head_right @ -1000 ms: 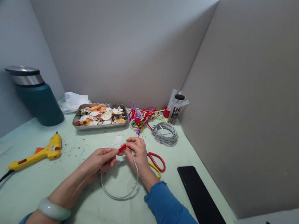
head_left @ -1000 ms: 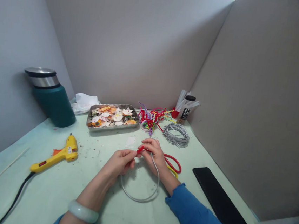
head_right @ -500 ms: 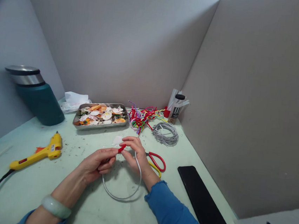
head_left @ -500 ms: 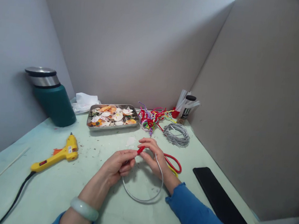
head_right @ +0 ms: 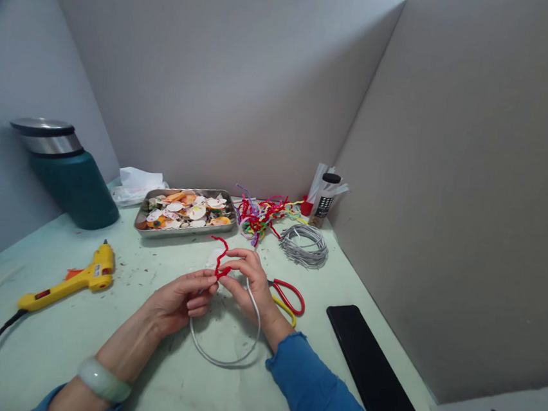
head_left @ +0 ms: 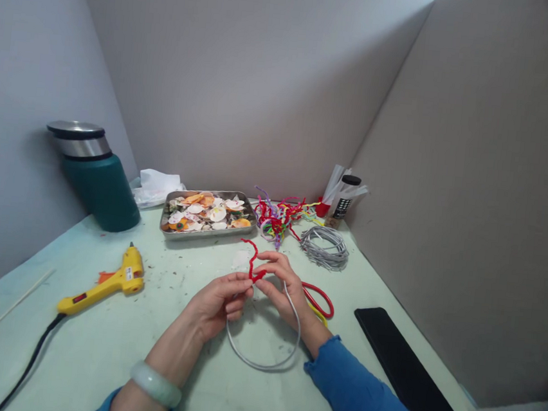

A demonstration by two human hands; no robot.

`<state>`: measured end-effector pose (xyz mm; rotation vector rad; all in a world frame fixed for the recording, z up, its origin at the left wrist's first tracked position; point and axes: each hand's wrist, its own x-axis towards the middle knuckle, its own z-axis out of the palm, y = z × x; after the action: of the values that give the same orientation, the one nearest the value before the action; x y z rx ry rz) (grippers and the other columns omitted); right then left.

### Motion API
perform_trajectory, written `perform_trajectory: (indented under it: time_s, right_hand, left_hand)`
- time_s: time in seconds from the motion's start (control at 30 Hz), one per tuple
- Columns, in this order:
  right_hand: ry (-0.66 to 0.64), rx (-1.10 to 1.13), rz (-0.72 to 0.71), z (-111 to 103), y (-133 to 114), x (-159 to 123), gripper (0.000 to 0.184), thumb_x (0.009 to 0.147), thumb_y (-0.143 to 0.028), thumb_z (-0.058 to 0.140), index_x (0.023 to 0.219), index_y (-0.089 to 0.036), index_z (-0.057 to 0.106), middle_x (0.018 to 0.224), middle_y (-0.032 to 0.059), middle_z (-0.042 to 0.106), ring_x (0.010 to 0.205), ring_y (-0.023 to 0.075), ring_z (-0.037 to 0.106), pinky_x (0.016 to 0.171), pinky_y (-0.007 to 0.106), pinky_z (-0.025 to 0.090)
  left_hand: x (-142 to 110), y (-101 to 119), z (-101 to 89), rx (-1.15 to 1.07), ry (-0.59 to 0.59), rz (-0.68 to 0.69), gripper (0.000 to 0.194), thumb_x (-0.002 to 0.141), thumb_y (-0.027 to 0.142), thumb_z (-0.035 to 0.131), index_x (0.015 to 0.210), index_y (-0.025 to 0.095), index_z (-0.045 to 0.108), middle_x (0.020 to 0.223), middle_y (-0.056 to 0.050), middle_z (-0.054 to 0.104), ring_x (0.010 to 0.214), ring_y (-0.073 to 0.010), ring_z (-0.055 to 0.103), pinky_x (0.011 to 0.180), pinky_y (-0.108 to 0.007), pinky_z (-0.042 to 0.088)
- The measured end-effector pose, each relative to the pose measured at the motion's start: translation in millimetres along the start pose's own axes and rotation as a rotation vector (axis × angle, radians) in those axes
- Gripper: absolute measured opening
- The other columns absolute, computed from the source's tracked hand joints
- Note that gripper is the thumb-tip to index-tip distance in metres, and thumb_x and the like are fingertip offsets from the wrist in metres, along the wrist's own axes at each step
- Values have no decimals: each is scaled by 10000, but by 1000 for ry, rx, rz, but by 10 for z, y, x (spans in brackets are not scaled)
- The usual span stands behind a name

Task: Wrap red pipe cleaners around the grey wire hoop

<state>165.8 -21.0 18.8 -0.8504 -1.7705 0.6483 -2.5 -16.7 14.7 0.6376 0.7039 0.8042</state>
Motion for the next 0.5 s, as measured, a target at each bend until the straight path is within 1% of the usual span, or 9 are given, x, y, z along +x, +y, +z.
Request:
perform_trajectory:
  time_s: [0.1,0.2,0.37,0.5]
  right_hand:
    - [-10,46,10,15,35,-11,87,825,-208,591,904,-222,627,1112,72,525,1088,202,491,964,371,363]
    - [-1,59,26,32,59,-14,75,824,-230,594,891,-213,622,1080,70,540,1053,198,512,934,355,384]
    - [19,44,13,53,58,-4,60,823,-232,590,868,-197,608,1004,70,556,991,192,531,903,344,401]
    - [22,34,25,67,48,-4,48,827,-229,572,841,-189,595,947,68,562,947,194,536,872,343,416]
  left_hand:
    - [-10,11,28,45,13,28,177,709,171,662,827,147,533,612,46,548,331,7,255,349,-159,145]
    - [-23,23,57,154,50,96,180,711,220,676,780,138,532,628,39,548,343,5,273,346,-161,152]
    - [-26,14,75,343,131,232,201,711,272,674,770,133,542,613,33,543,371,-12,316,351,-161,205]
    - [-10,2,82,490,180,321,207,716,312,654,758,147,534,573,40,523,403,-45,383,366,-167,260]
